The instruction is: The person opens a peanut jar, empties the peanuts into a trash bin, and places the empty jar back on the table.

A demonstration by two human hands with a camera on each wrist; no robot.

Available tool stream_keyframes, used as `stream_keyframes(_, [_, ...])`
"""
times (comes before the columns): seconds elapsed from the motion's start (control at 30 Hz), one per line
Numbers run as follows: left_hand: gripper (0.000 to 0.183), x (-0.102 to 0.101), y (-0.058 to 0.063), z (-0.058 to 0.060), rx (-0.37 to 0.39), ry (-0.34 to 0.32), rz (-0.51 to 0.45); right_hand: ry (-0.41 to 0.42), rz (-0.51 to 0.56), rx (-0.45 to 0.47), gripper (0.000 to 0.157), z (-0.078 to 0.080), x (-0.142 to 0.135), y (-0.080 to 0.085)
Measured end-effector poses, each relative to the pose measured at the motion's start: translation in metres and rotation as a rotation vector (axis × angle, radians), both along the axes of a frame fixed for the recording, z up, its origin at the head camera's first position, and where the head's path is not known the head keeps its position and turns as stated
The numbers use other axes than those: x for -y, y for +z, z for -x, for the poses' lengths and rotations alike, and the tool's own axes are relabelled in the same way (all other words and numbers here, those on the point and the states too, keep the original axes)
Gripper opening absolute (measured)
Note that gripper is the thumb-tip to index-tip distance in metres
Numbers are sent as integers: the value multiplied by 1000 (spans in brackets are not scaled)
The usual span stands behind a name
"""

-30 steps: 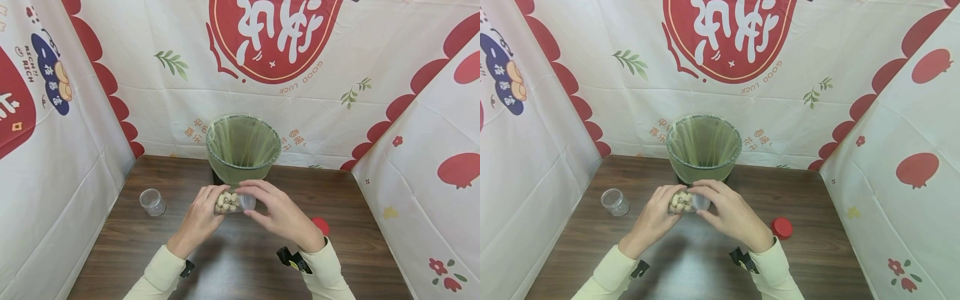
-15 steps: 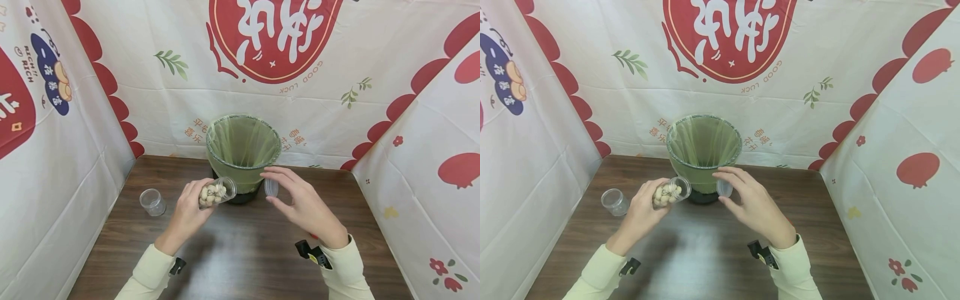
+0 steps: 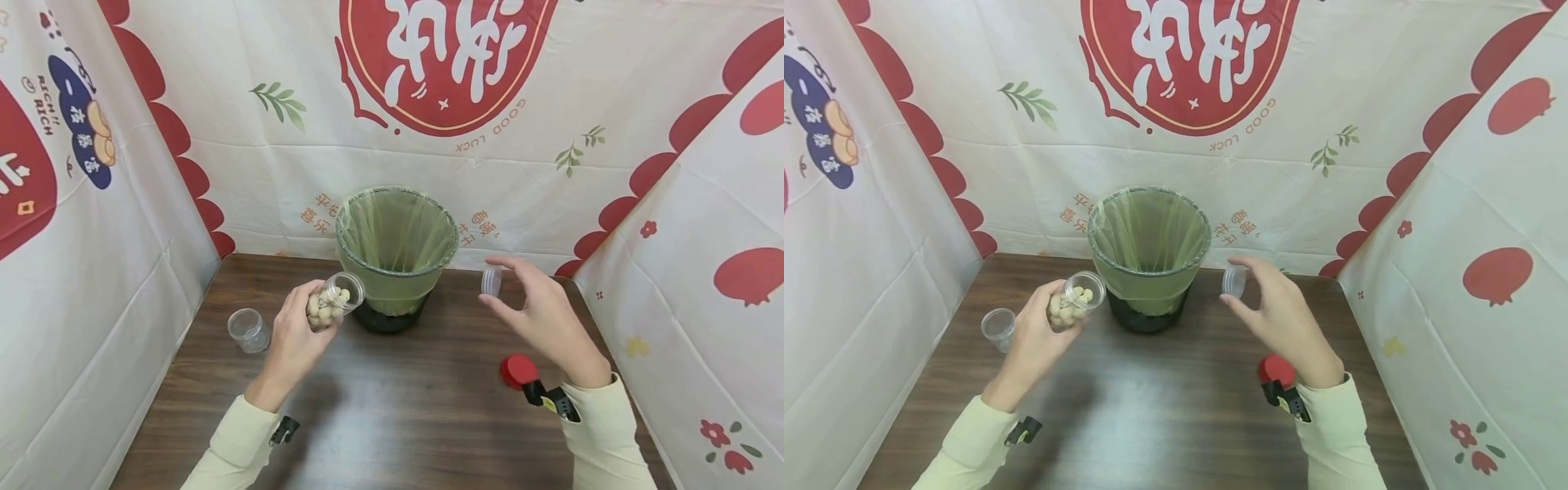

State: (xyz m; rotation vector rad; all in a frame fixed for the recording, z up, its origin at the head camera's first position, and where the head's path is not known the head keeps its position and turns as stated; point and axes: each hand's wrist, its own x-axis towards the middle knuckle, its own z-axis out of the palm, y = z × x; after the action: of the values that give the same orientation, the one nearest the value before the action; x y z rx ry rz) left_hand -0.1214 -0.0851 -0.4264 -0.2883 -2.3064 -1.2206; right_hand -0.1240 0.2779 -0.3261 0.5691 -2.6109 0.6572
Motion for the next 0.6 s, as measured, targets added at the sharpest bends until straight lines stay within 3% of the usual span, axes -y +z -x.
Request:
stream_keyframes(0.13, [63, 1, 2, 0, 16, 23, -34, -43, -25, 19, 60, 9, -13, -5])
stream_keyframes(0.3, [65, 2, 5, 0, 36, 53, -53, -76, -93, 115, 57, 20, -29, -16])
stream_keyframes(0.6, [67, 4, 8, -1, 91, 88, -76, -100, -234, 281, 53, 47, -50, -48])
